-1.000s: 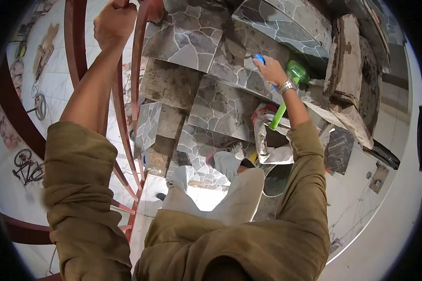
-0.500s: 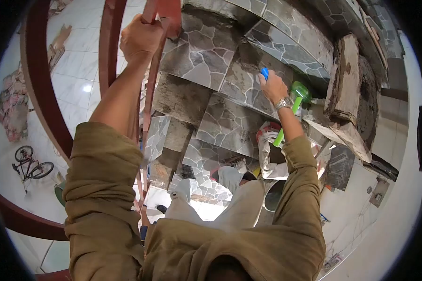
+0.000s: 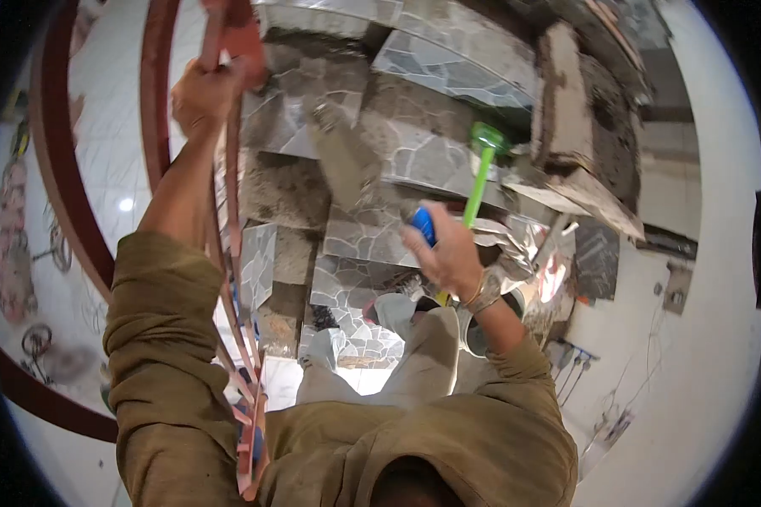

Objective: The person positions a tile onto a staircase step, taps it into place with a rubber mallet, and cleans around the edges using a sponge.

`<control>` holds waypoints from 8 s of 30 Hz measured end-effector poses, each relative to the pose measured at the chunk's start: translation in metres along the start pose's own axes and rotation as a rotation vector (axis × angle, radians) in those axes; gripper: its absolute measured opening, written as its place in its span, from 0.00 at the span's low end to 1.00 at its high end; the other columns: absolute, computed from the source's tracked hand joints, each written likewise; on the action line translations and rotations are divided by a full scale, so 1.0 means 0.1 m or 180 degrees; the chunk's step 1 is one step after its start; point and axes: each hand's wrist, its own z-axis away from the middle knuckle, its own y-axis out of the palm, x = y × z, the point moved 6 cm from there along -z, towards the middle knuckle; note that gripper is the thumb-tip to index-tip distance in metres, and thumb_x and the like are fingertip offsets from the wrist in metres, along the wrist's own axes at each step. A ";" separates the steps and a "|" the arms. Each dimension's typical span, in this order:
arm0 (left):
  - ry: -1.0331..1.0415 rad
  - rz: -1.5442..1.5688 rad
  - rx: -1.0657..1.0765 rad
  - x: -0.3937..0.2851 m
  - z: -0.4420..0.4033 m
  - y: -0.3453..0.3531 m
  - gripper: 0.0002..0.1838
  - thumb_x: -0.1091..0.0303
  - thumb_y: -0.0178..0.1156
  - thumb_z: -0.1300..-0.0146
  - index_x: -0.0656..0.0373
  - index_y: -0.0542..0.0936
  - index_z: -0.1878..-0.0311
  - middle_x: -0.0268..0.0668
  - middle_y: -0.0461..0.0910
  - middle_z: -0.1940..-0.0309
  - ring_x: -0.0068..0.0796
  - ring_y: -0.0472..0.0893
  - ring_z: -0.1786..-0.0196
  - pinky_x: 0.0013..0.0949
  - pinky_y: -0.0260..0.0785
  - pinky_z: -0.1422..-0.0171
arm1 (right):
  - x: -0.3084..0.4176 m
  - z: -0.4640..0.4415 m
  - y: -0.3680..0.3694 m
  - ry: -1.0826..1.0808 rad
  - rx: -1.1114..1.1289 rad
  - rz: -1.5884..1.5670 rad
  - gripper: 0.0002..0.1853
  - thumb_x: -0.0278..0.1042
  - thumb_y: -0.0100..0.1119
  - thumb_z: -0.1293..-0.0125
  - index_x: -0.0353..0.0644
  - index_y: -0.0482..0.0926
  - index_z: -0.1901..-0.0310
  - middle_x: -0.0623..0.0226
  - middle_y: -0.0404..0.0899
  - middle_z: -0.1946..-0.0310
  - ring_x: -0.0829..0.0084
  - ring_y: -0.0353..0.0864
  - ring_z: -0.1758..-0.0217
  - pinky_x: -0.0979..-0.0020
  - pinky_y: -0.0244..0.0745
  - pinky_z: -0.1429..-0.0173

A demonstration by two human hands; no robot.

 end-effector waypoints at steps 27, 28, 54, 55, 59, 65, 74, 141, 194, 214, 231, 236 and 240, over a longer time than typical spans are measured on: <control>-0.0103 0.0211 0.0057 0.01 -0.02 -0.03 0.18 0.53 0.59 0.44 0.50 0.83 0.55 0.47 0.86 0.61 0.53 0.84 0.52 0.49 0.75 0.45 | -0.50 -1.30 0.62 0.0939 0.0538 -0.1414 0.24 0.54 0.54 0.32 0.36 0.76 0.55 0.61 0.76 0.74 0.67 0.80 0.71 0.60 0.75 0.65; -0.0106 0.0207 0.0011 0.01 -0.03 -0.01 0.17 0.53 0.59 0.44 0.50 0.83 0.55 0.47 0.86 0.62 0.53 0.84 0.53 0.49 0.75 0.46 | -0.46 -1.54 0.88 0.0640 0.0418 -0.1329 0.24 0.53 0.53 0.33 0.34 0.76 0.55 0.59 0.78 0.75 0.65 0.82 0.72 0.59 0.76 0.64; -0.0085 0.0009 -0.0208 0.06 -0.07 0.06 0.16 0.54 0.59 0.45 0.50 0.84 0.57 0.47 0.86 0.61 0.57 0.83 0.52 0.49 0.74 0.43 | -1.05 -2.73 1.58 0.1171 0.0230 -0.0315 0.29 0.50 0.51 0.38 0.26 0.78 0.51 0.29 0.79 0.52 0.36 0.79 0.45 0.50 0.74 0.38; -0.0071 -0.0019 -0.0211 0.05 -0.06 0.05 0.16 0.54 0.59 0.45 0.50 0.84 0.58 0.47 0.86 0.61 0.57 0.83 0.52 0.50 0.74 0.43 | -1.08 -2.70 1.55 0.1198 0.0200 -0.0317 0.29 0.51 0.51 0.38 0.26 0.79 0.52 0.29 0.79 0.52 0.36 0.80 0.45 0.50 0.74 0.38; -0.0067 -0.0032 -0.0190 0.06 -0.08 0.07 0.16 0.54 0.59 0.46 0.50 0.84 0.58 0.46 0.86 0.61 0.53 0.84 0.52 0.47 0.75 0.44 | -1.09 -2.61 1.46 0.1111 0.0289 -0.0287 0.29 0.52 0.52 0.38 0.27 0.79 0.53 0.31 0.80 0.53 0.37 0.80 0.46 0.50 0.74 0.39; -0.0132 0.0059 -0.0108 0.04 -0.04 0.02 0.19 0.53 0.58 0.44 0.49 0.84 0.54 0.49 0.85 0.58 0.57 0.82 0.49 0.50 0.74 0.42 | -1.15 -2.61 1.57 0.1266 0.0009 0.0068 0.28 0.49 0.54 0.39 0.24 0.79 0.55 0.36 0.81 0.52 0.40 0.81 0.46 0.50 0.75 0.39; -0.0047 0.0773 -0.0208 0.09 -0.01 0.00 0.24 0.42 0.63 0.53 0.50 0.84 0.59 0.46 0.86 0.63 0.53 0.84 0.54 0.47 0.76 0.48 | -0.97 -2.58 1.67 0.1441 -0.0817 0.0154 0.22 0.44 0.55 0.41 0.26 0.80 0.66 0.37 0.83 0.65 0.43 0.85 0.57 0.52 0.78 0.49; -0.0215 0.0104 -0.0140 -0.02 -0.01 0.00 0.13 0.57 0.60 0.44 0.53 0.83 0.60 0.48 0.85 0.64 0.57 0.83 0.54 0.51 0.74 0.46 | -0.63 -2.28 2.18 0.2191 -0.0838 -0.3996 0.17 0.46 0.54 0.30 0.38 0.66 0.60 0.62 0.72 0.76 0.68 0.76 0.83 0.63 0.73 0.82; -0.0068 0.0187 -0.0324 0.02 -0.05 0.05 0.12 0.59 0.61 0.46 0.57 0.83 0.63 0.48 0.85 0.70 0.56 0.84 0.60 0.48 0.75 0.52 | -0.25 -3.26 1.42 0.0116 0.1389 0.0607 0.26 0.47 0.52 0.38 0.31 0.81 0.49 0.37 0.80 0.48 0.42 0.81 0.44 0.54 0.75 0.40; 0.0021 0.0215 -0.0541 -0.01 -0.01 0.05 0.11 0.60 0.60 0.47 0.57 0.82 0.66 0.48 0.84 0.71 0.55 0.84 0.61 0.49 0.75 0.53 | -0.28 -3.83 1.72 0.0340 0.1322 -0.0753 0.25 0.47 0.55 0.38 0.24 0.82 0.65 0.46 0.85 0.70 0.53 0.86 0.70 0.57 0.79 0.61; -0.0029 0.0254 -0.0341 0.00 -0.02 0.02 0.12 0.60 0.60 0.46 0.56 0.83 0.63 0.48 0.85 0.68 0.56 0.84 0.58 0.48 0.75 0.50 | -0.33 -3.42 1.67 0.0569 0.0920 -0.0885 0.28 0.52 0.56 0.36 0.24 0.79 0.61 0.42 0.83 0.67 0.53 0.87 0.64 0.57 0.79 0.55; -0.0037 0.0259 -0.0324 0.03 -0.04 0.04 0.12 0.59 0.60 0.46 0.56 0.83 0.63 0.47 0.85 0.67 0.56 0.84 0.58 0.48 0.75 0.50 | -0.84 -3.53 1.93 -0.0051 0.0588 0.0359 0.28 0.53 0.53 0.34 0.27 0.79 0.53 0.34 0.81 0.57 0.40 0.82 0.51 0.50 0.76 0.44; -0.0085 0.0264 -0.0298 0.00 0.00 0.00 0.11 0.59 0.60 0.47 0.56 0.82 0.65 0.46 0.85 0.67 0.56 0.84 0.58 0.49 0.75 0.51 | -0.76 -3.19 1.50 0.0565 0.0481 0.0335 0.27 0.53 0.51 0.33 0.32 0.78 0.50 0.33 0.80 0.54 0.36 0.79 0.47 0.48 0.73 0.40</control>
